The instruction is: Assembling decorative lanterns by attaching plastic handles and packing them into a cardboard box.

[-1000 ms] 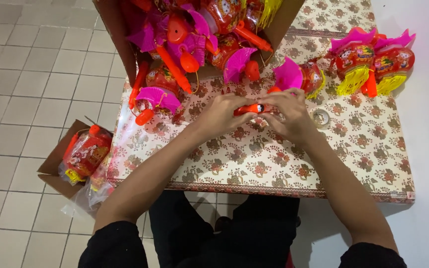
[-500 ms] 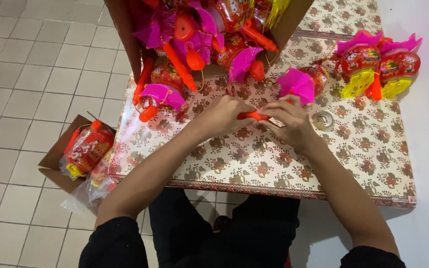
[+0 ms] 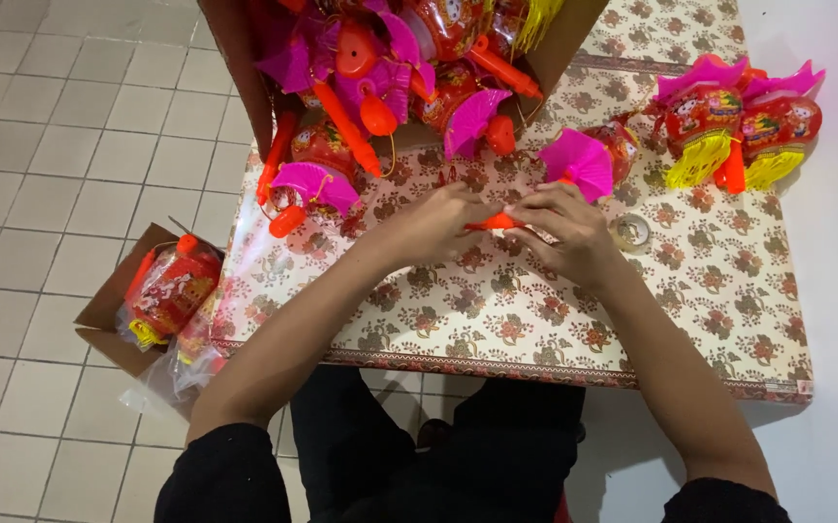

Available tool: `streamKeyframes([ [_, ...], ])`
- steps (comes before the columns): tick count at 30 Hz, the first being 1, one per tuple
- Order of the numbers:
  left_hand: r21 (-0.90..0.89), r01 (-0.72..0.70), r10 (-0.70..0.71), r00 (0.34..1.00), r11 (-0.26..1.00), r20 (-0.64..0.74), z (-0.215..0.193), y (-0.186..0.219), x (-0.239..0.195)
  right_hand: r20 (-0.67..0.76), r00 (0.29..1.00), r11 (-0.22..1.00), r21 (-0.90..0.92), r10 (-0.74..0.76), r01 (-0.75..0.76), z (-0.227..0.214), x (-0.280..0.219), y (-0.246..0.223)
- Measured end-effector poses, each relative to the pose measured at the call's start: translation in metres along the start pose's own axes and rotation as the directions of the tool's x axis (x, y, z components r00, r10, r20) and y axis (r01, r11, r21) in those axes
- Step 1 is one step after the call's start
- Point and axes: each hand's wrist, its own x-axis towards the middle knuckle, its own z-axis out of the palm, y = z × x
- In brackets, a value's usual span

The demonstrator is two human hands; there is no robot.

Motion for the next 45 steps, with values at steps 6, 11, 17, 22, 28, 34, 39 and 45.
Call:
streamKeyframes([
  [6,-0.138,0.002,-0.008,0.999,0.990,-0.041,-0.023,0.014,-0.010,-0.050,0.998,0.998,0.034,0.048,-0.046,-0.006,0.008,-0.008],
  [11,-0.061,-0.020,0.016,0.998,0.998,-0.066,-0.011,0.000,-0.004,-0.050,0.995,0.997,0.007,0.081,-0.081,-0.010,0.005,-0.006],
  [17,-0.116,-0.139,0.116,0.976,0.984,-0.185,0.009,-0.020,0.002,-0.051,0.987,0.986,0.070,0.153,-0.149,-0.018,0.011,-0.012],
  [22,-0.103,-0.146,0.113,0.955,0.984,-0.274,0.019,-0.025,0.001,-0.044,0.983,0.982,0.071,0.176,-0.173,-0.022,0.012,-0.014],
  [28,-0.008,-0.106,0.098,0.944,0.994,-0.314,0.026,-0.048,0.001,-0.033,0.980,0.973,0.134,0.196,-0.190,-0.018,0.006,-0.010],
  [34,0.099,-0.011,0.035,0.969,0.995,-0.243,0.016,-0.025,-0.004,-0.046,0.986,0.974,0.169,0.161,-0.152,-0.012,0.007,-0.014],
  [39,-0.029,-0.093,0.078,0.940,0.995,-0.331,0.047,-0.052,0.008,-0.033,0.978,0.972,0.128,0.204,-0.199,-0.018,0.007,-0.011],
  [45,0.003,-0.072,0.068,0.932,0.997,-0.357,0.024,-0.038,0.001,-0.031,0.981,0.978,0.098,0.190,-0.186,-0.014,0.004,-0.006],
])
